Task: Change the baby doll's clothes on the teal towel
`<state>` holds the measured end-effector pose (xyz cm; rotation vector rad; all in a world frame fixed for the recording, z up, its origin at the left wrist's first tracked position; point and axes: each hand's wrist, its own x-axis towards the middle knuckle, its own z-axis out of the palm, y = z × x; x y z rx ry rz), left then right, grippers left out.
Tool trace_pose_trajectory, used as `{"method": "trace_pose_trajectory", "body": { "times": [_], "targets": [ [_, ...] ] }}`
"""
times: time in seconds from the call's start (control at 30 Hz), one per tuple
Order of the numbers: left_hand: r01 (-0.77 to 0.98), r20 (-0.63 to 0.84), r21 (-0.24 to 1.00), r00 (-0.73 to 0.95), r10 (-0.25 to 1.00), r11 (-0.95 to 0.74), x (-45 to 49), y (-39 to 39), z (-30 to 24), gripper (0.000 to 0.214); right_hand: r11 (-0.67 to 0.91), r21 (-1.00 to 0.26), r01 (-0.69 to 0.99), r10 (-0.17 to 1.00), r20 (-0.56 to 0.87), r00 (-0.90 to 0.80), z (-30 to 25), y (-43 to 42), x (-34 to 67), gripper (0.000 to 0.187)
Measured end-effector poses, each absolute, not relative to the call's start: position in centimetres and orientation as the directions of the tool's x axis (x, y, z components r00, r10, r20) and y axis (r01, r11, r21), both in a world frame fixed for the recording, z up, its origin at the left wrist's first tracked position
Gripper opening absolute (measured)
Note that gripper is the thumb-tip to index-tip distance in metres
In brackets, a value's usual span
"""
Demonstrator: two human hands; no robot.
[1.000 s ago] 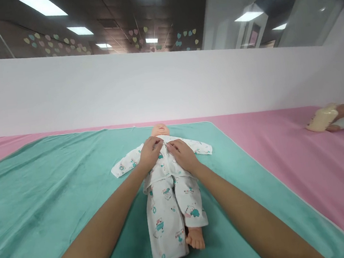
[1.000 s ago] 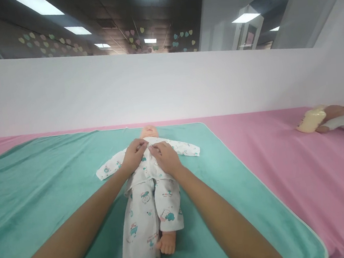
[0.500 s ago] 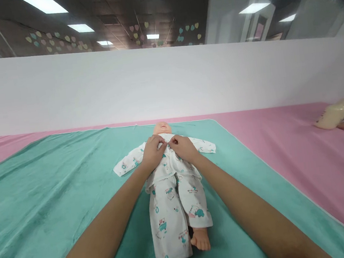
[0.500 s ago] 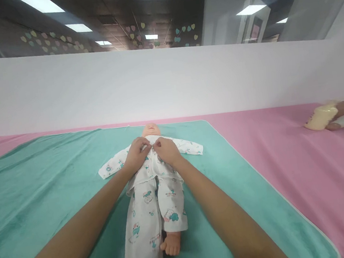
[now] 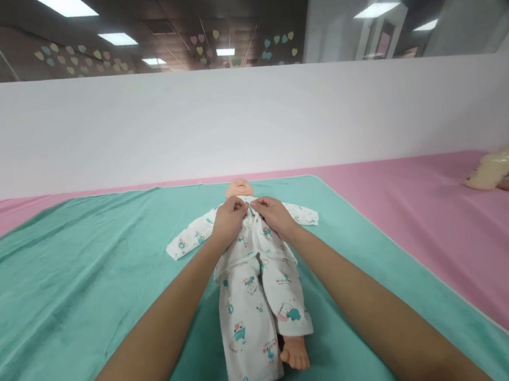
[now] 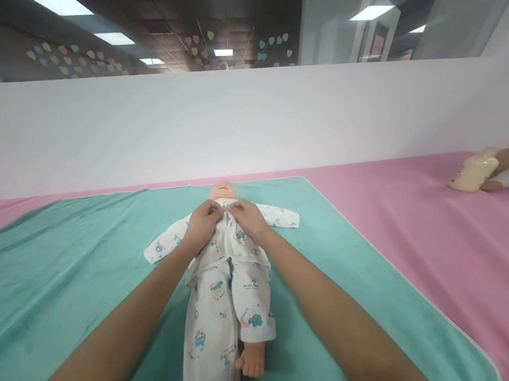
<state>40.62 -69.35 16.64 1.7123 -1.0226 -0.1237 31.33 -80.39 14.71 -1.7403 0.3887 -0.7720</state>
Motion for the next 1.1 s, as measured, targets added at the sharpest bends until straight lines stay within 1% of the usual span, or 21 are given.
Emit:
{"method": "trace_pose_trajectory", "body": {
  "times": [0.1,0.27,0.4,0.53,0.67,0.87,0.93,1.1],
  "targets": [
    [-0.555,0.372,0.828,0.648,-0.665,-0.077,40.82,-69.34,16.40,0.009,-0.323,-0.939,0.115,-0.596,0.296,0.746,14.67,-80.50,31.25,0.031],
    [-0.494,0.361,0.870,0.625,-0.692,0.007,41.14,-69.28,16.32,0.012,-0.293,-0.951,0.099,-0.618,0.268,0.739,14.23,-80.78,31.31,0.029],
    [-0.472,0.360,0.881,0.615,-0.701,0.038,41.21,-69.32,16.35,0.011,-0.309,-0.945,0.106,-0.632,0.287,0.720,14.14,-80.66,31.26,0.028],
    [-0.423,0.322,0.905,0.601,-0.731,0.050,41.31,-69.42,16.31,0.012,-0.285,-0.953,0.098,-0.644,0.266,0.717,14.47,-80.28,31.03,0.030],
    [-0.351,0.302,0.932,0.605,-0.737,0.094,41.43,-69.49,16.24,0.015,-0.293,-0.950,0.107,-0.623,0.275,0.733,14.80,-79.92,30.92,0.032],
    [-0.176,0.256,0.967,0.637,-0.727,0.186,41.48,-69.45,16.23,0.017,-0.326,-0.943,0.067,-0.587,0.257,0.767,14.92,-79.94,30.99,0.028],
    [-0.188,0.269,0.963,0.615,-0.741,0.193,41.46,-69.46,16.20,0.016,-0.346,-0.935,0.074,-0.564,0.270,0.781,14.95,-80.00,30.98,0.028],
    [-0.306,0.294,0.943,0.583,-0.757,0.131,41.53,-69.58,16.03,0.014,-0.435,-0.897,0.074,-0.535,0.324,0.780,15.05,-80.00,30.90,0.030]
  ]
}}
